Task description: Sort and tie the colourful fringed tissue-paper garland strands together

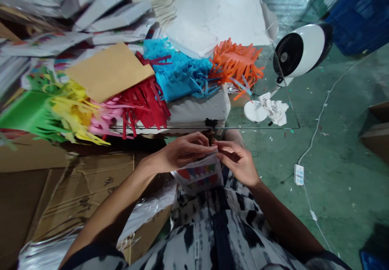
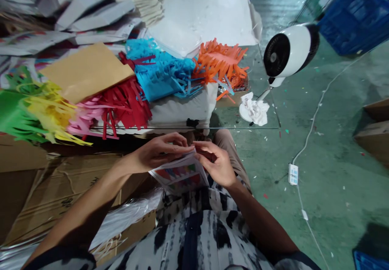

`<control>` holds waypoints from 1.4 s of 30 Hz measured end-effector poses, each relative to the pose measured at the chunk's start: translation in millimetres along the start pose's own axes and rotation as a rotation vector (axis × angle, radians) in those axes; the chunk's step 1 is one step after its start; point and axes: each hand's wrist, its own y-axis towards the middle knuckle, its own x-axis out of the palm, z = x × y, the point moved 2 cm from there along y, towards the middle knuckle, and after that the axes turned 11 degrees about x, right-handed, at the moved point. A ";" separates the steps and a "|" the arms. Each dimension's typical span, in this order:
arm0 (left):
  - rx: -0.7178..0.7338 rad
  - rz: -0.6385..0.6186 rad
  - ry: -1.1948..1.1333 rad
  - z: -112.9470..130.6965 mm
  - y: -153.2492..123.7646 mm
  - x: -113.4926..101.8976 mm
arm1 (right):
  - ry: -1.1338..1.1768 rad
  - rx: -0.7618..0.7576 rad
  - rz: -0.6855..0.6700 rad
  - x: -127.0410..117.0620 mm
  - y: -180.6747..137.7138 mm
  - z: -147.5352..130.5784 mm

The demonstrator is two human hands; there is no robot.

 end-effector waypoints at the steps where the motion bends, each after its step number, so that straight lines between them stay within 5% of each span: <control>1: -0.008 0.008 0.007 -0.4 -1.2 -0.3 | -0.009 0.003 0.010 0.5 0.0 -1.0; 11: -0.048 -0.051 -0.077 5.8 -6.8 -4.6 | -0.036 0.023 0.019 6.4 -4.5 0.7; 15: -0.131 -0.063 0.126 12.3 -17.1 0.4 | -0.036 -0.017 0.059 5.2 -3.2 1.9; 20: -0.178 0.155 0.396 14.8 -38.4 18.2 | -0.167 -0.133 0.067 0.6 -0.2 -3.0; 27: -0.203 0.325 0.155 14.1 -40.6 31.2 | -0.296 -0.216 0.091 1.7 -0.8 -9.6; 35: -0.089 0.257 0.198 26.9 -34.9 9.7 | -0.450 -0.261 -0.022 7.8 2.4 -50.9; 38: -0.037 0.336 0.313 41.2 -28.8 -7.3 | -0.504 -0.332 0.012 16.9 3.9 -71.6; 42: 0.023 0.431 0.123 53.2 -25.2 -34.0 | -0.527 -0.447 -0.054 35.1 13.5 -99.7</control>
